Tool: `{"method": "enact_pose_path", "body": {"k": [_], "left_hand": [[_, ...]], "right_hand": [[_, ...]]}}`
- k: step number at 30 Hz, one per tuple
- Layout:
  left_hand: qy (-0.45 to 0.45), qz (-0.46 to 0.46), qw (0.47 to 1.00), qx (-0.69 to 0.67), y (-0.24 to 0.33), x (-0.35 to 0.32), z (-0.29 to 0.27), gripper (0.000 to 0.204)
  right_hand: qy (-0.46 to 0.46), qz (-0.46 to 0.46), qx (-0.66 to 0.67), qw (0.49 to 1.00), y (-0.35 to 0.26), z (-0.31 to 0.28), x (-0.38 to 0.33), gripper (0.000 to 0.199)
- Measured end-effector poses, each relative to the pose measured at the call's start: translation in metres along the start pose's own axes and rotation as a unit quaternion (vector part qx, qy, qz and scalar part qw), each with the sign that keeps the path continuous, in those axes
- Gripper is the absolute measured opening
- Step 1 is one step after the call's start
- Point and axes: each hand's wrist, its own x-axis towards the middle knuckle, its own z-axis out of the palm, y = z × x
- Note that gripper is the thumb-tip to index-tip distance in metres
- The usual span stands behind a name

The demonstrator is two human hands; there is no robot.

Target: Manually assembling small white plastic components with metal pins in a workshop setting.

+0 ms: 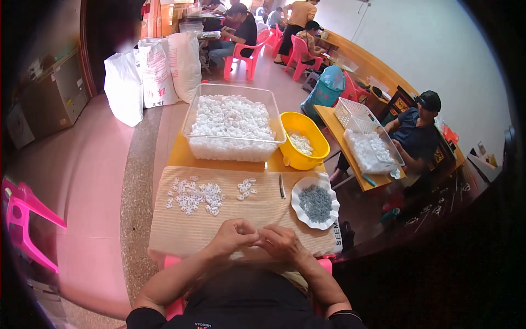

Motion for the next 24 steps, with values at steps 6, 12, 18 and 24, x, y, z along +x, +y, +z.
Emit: {"method": "enact_pose_path", "body": {"k": [6, 12, 18, 24], "left_hand": [[0.003, 0.008, 1.000, 0.007, -0.0009, -0.0004, 0.0006, 0.011], [0.002, 0.025, 1.000, 0.016, -0.0037, 0.0002, -0.0011, 0.012], [0.009, 0.026, 0.999, 0.024, -0.0035, -0.0002, -0.0002, 0.013], [0.016, 0.039, 0.999, 0.033, -0.0066, 0.0005, -0.0006, 0.013]], "right_hand": [[0.001, -0.004, 0.001, 1.000, 0.0003, 0.0005, -0.0006, 0.026], [0.013, -0.017, -0.005, 1.000, -0.0014, 0.0009, 0.0001, 0.025], [0.009, -0.006, 0.013, 1.000, -0.0029, 0.0017, 0.0002, 0.016], [0.008, -0.010, 0.004, 1.000, -0.0039, 0.0015, 0.0003, 0.014]]}}
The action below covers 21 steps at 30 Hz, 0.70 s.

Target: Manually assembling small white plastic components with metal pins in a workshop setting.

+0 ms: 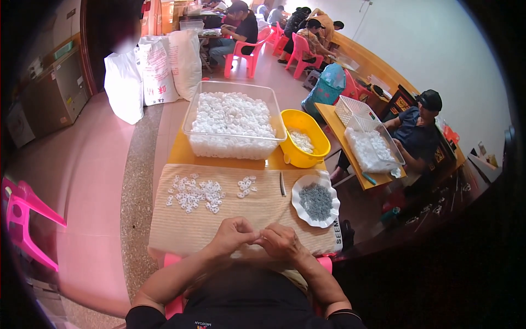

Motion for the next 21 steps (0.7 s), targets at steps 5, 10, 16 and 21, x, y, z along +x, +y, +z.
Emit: {"method": "enact_pose_path", "body": {"k": [5, 10, 16, 21], "left_hand": [[0.005, 0.008, 1.000, -0.008, 0.0010, -0.0005, 0.0022, 0.012], [0.014, 0.012, 1.000, -0.008, 0.0021, -0.0017, 0.0030, 0.012], [0.018, 0.019, 1.000, -0.006, 0.0008, -0.0002, 0.0023, 0.012], [0.025, 0.023, 0.999, -0.006, 0.0012, -0.0006, 0.0042, 0.010]], "right_hand": [[0.002, -0.005, -0.014, 1.000, -0.0004, 0.0007, 0.0001, 0.015], [0.014, -0.011, -0.017, 1.000, -0.0010, 0.0026, -0.0005, 0.016], [0.032, 0.001, 0.023, 0.999, 0.0029, 0.0065, 0.0003, 0.016], [0.027, 0.007, 0.034, 0.999, 0.0036, 0.0047, 0.0020, 0.015]]}}
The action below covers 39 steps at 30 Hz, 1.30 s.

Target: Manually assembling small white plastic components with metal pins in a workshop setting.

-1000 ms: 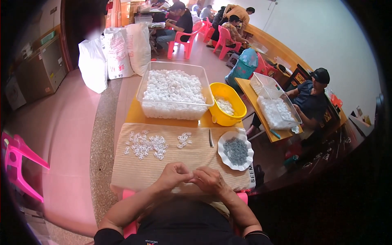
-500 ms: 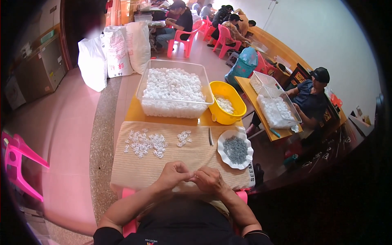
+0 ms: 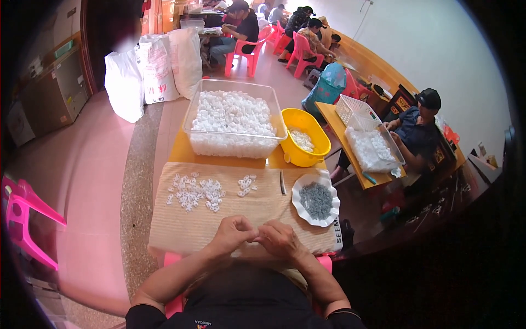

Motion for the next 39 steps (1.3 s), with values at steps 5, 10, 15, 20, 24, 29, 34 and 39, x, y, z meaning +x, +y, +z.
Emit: {"method": "enact_pose_path", "body": {"k": [5, 10, 15, 20, 24, 29, 34, 39], "left_hand": [[-0.001, -0.009, 1.000, 0.002, 0.000, 0.001, -0.001, 0.009], [0.002, -0.014, 1.000, -0.011, 0.000, -0.001, 0.002, 0.011], [0.042, -0.038, 0.998, 0.006, 0.005, -0.001, 0.006, 0.010], [0.031, -0.043, 0.998, -0.037, 0.002, 0.000, 0.004, 0.009], [0.020, -0.070, 0.994, -0.078, 0.001, 0.007, 0.000, 0.014], [0.006, -0.057, 0.993, -0.100, -0.002, 0.009, -0.004, 0.018], [0.002, -0.059, 0.994, -0.088, -0.002, 0.006, -0.005, 0.019], [0.002, -0.060, 0.993, -0.101, -0.003, 0.004, -0.005, 0.018]], "right_hand": [[-0.027, 0.002, -0.015, 1.000, 0.000, -0.001, -0.004, 0.014], [-0.010, 0.031, 0.025, 0.999, -0.001, -0.003, -0.002, 0.017], [-0.019, 0.084, 0.094, 0.992, 0.006, 0.003, -0.005, 0.027], [-0.011, 0.096, 0.061, 0.993, 0.008, 0.006, -0.004, 0.035], [-0.018, 0.124, 0.076, 0.989, 0.014, 0.004, -0.003, 0.035], [0.004, 0.150, 0.113, 0.982, 0.015, 0.005, -0.002, 0.035], [0.003, 0.157, 0.128, 0.979, 0.014, 0.006, -0.005, 0.033], [-0.001, 0.156, 0.126, 0.980, 0.012, 0.005, -0.004, 0.032]]}}
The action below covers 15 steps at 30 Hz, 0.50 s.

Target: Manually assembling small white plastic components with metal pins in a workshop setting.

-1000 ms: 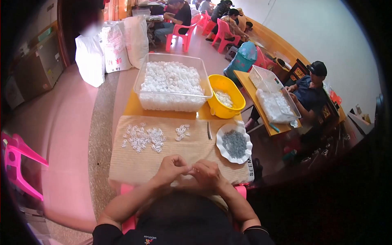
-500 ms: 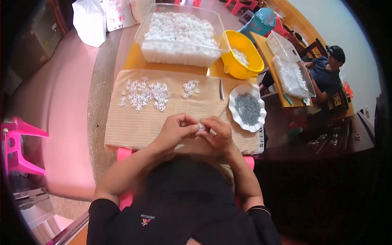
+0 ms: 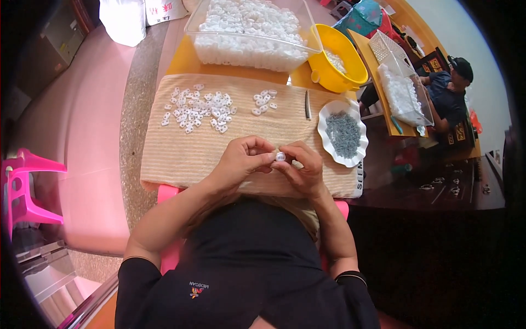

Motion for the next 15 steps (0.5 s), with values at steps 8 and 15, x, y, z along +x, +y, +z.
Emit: {"method": "enact_pose_path", "body": {"k": [8, 15], "left_hand": [[-0.002, -0.006, 1.000, 0.005, 0.0024, -0.0002, 0.0019, 0.016], [-0.005, -0.016, 1.000, 0.006, 0.0031, 0.0002, 0.0017, 0.017]], "right_hand": [[0.000, -0.005, -0.021, 1.000, -0.0026, -0.0008, 0.0017, 0.029], [0.007, -0.035, -0.042, 0.999, -0.0021, -0.0010, 0.0007, 0.029]]}}
